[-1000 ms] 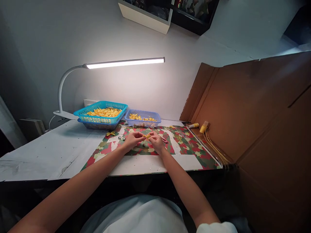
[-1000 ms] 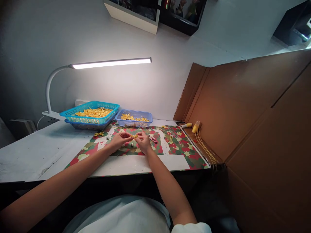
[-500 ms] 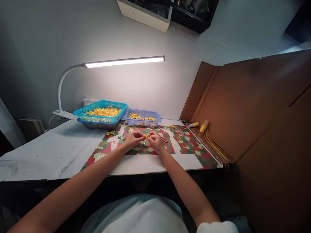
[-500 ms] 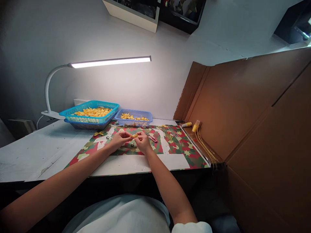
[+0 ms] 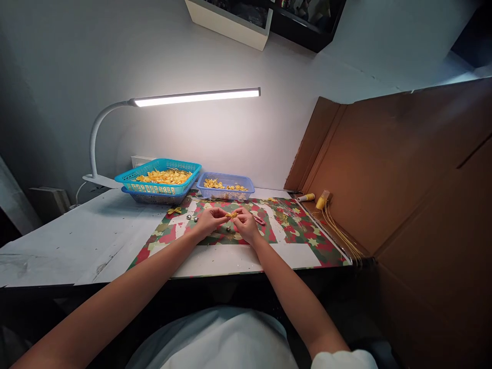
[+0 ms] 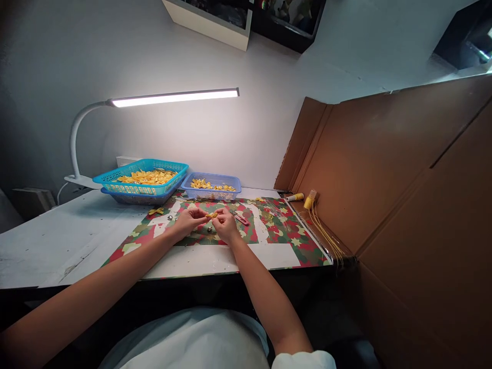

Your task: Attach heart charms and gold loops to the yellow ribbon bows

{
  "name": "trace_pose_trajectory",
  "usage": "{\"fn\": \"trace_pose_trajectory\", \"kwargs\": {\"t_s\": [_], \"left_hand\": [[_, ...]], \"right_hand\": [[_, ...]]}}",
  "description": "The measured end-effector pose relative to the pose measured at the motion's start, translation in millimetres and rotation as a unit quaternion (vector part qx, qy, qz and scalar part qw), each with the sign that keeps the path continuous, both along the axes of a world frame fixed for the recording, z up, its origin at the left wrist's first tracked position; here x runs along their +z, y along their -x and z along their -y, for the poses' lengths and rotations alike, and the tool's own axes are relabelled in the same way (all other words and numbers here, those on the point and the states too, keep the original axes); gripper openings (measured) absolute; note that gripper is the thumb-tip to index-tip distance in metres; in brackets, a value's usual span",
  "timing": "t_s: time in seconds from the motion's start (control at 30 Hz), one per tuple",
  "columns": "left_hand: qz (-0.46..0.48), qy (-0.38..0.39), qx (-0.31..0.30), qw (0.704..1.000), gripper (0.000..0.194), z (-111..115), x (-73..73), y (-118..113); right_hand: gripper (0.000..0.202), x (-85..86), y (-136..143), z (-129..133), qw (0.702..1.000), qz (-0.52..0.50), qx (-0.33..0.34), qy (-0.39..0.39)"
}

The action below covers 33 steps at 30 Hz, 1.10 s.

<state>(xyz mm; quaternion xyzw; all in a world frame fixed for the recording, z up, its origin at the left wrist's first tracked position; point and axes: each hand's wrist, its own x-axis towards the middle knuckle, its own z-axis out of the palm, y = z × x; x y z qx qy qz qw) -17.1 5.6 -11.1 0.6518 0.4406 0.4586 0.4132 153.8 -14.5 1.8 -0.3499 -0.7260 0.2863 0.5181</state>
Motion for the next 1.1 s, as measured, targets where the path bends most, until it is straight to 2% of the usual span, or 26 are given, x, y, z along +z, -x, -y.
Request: {"fn": "trace_pose_trajectory", "kwargs": {"t_s": [0.4,0.77,1.0,1.1], "left_hand": [[-0.019,-0.027,0.023,0.999,0.018,-1.6,-2.3,-0.1],[-0.016,-0.055,0.016,0.998,0.017,1.2,-2.5,2.1],[-0.017,-0.066,0.016,0.998,0.018,-1.9,-2.1,1.0],[-0.012,-0.074,0.025,0.997,0.019,-1.9,-0.1,3.3]], "right_hand": [[0.031,-5.4,6.6,0.8,0.998,0.018,-0.037,-0.041],[0.028,-8.8,10.7,3.1,0.994,0.046,-0.058,-0.077],[0.026,-4.2,8.6,5.7,0.994,0.052,-0.070,-0.068],[0.016,0.4,5.1,7.4,0.995,0.042,-0.073,-0.057]]}}
